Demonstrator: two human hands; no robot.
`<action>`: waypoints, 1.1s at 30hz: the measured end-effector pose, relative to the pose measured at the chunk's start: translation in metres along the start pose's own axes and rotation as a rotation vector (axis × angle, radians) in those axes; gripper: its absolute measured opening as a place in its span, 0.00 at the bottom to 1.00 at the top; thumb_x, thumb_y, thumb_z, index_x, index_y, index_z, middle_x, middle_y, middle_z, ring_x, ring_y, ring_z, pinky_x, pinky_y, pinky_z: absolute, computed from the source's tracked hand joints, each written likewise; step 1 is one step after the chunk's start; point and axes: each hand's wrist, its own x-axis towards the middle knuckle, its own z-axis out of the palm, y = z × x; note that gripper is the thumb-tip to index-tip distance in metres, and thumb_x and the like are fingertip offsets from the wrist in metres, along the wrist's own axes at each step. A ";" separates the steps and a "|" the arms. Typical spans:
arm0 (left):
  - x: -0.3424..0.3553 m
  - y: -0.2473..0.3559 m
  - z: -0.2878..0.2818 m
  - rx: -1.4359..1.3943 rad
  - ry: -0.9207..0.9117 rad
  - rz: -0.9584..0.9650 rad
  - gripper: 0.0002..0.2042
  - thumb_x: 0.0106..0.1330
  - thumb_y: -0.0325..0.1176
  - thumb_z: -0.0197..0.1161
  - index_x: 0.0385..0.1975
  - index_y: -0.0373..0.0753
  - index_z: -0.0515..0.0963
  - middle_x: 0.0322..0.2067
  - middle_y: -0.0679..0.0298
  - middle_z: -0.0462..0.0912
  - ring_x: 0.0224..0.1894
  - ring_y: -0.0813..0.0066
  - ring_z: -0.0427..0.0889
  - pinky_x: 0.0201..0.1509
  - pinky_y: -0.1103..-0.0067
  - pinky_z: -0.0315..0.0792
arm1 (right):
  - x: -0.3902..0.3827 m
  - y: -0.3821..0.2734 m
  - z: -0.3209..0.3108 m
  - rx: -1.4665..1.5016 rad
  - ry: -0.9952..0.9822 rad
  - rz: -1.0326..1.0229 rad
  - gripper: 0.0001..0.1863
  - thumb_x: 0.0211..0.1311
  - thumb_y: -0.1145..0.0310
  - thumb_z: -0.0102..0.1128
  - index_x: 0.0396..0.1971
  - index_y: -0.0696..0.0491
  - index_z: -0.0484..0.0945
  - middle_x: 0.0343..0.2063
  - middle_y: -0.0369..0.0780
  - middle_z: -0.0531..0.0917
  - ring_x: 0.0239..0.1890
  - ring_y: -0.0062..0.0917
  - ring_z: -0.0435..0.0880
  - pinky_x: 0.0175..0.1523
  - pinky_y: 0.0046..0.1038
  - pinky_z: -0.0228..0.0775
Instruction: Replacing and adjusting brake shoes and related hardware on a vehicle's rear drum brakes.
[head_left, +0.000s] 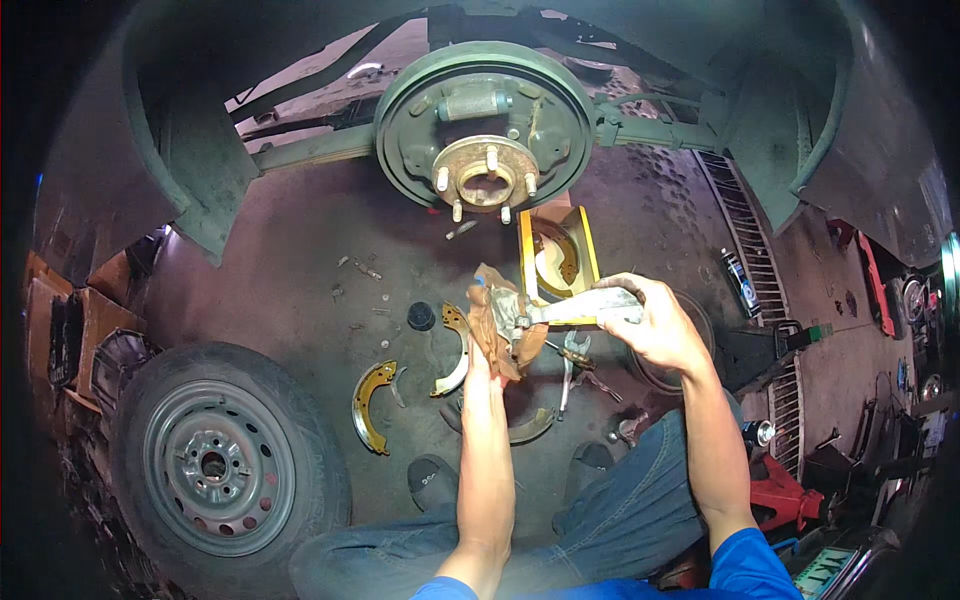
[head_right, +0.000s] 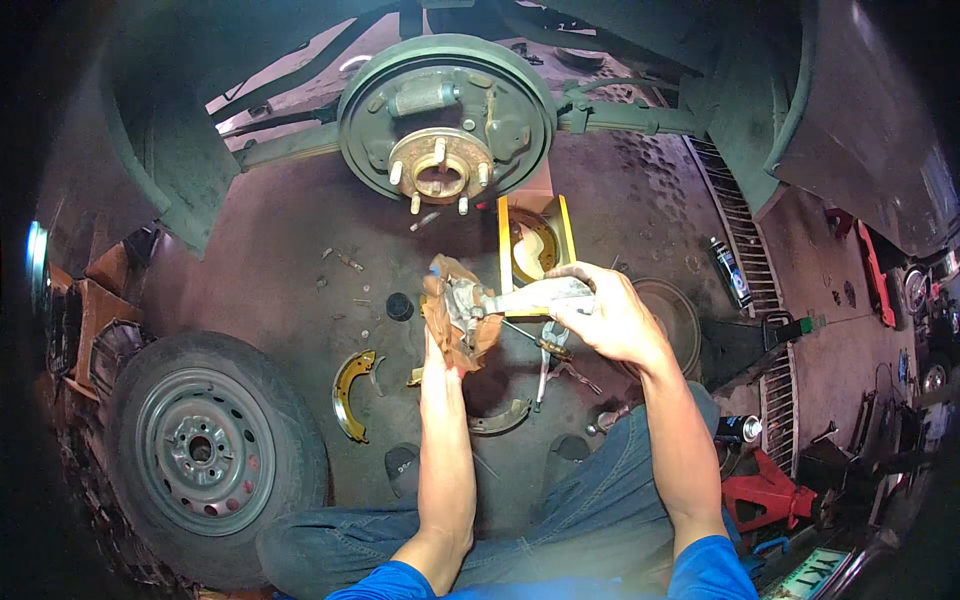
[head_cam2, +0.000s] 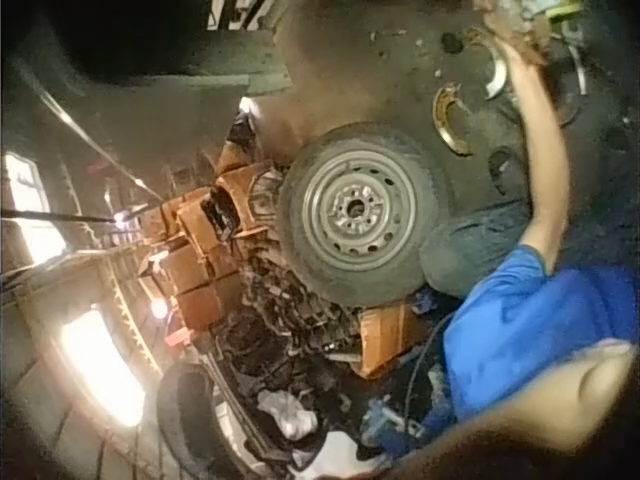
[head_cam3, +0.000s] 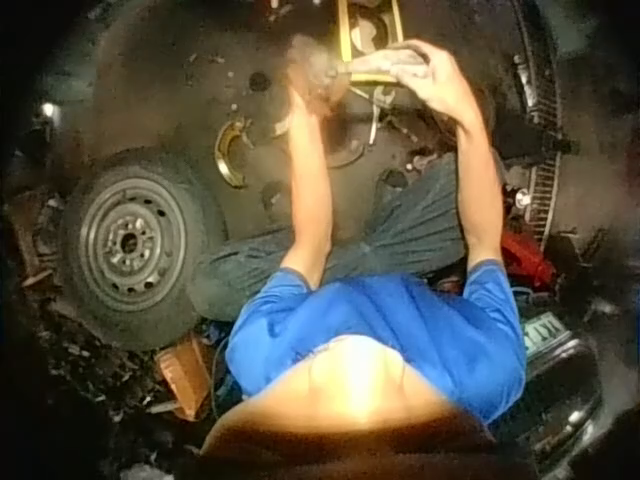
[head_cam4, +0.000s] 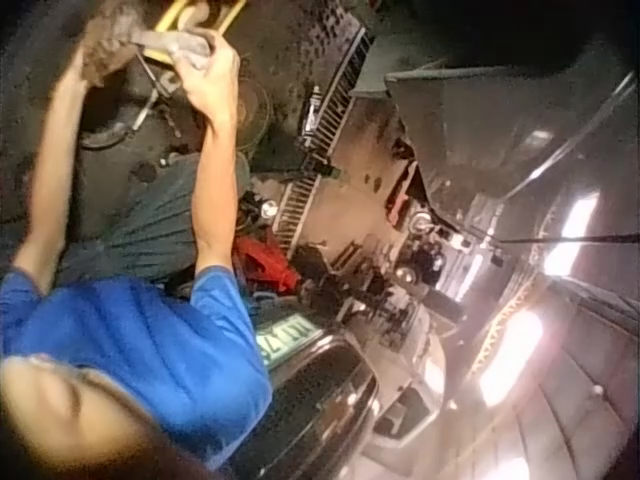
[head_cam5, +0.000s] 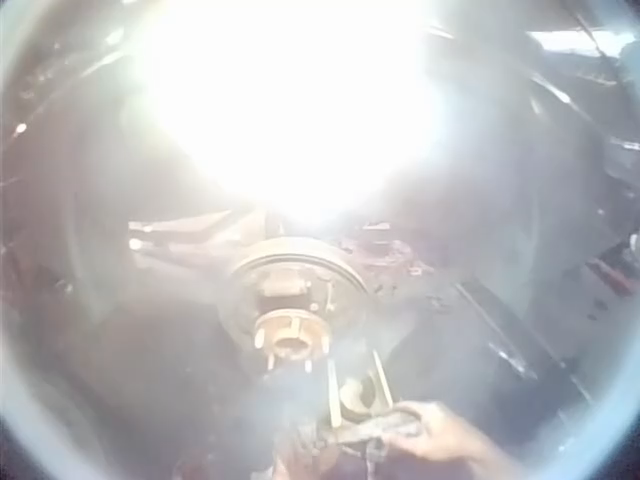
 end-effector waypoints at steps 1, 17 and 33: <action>-0.003 0.006 -0.009 -0.836 -0.063 -0.293 0.17 0.67 0.36 0.65 0.51 0.35 0.74 0.38 0.63 0.82 0.40 0.74 0.82 0.45 0.78 0.78 | 0.001 0.004 0.002 0.039 -0.007 0.012 0.20 0.54 0.70 0.68 0.48 0.62 0.80 0.39 0.45 0.87 0.43 0.23 0.84 0.52 0.28 0.75; 0.081 -0.058 -0.129 0.147 -0.599 -0.189 0.28 0.68 0.59 0.58 0.36 0.33 0.83 0.27 0.59 0.85 0.29 0.72 0.84 0.37 0.72 0.77 | 0.027 -0.030 0.011 0.136 -0.186 -0.186 0.13 0.50 0.78 0.67 0.38 0.61 0.82 0.28 0.39 0.85 0.32 0.17 0.80 0.40 0.24 0.74; -0.101 -0.244 -0.124 0.096 -0.517 -0.505 0.25 0.68 0.52 0.61 0.55 0.38 0.78 0.46 0.46 0.85 0.47 0.54 0.84 0.55 0.66 0.75 | 0.090 0.064 0.234 0.487 -0.482 0.374 0.15 0.59 0.72 0.71 0.42 0.63 0.79 0.27 0.35 0.85 0.28 0.15 0.79 0.35 0.21 0.72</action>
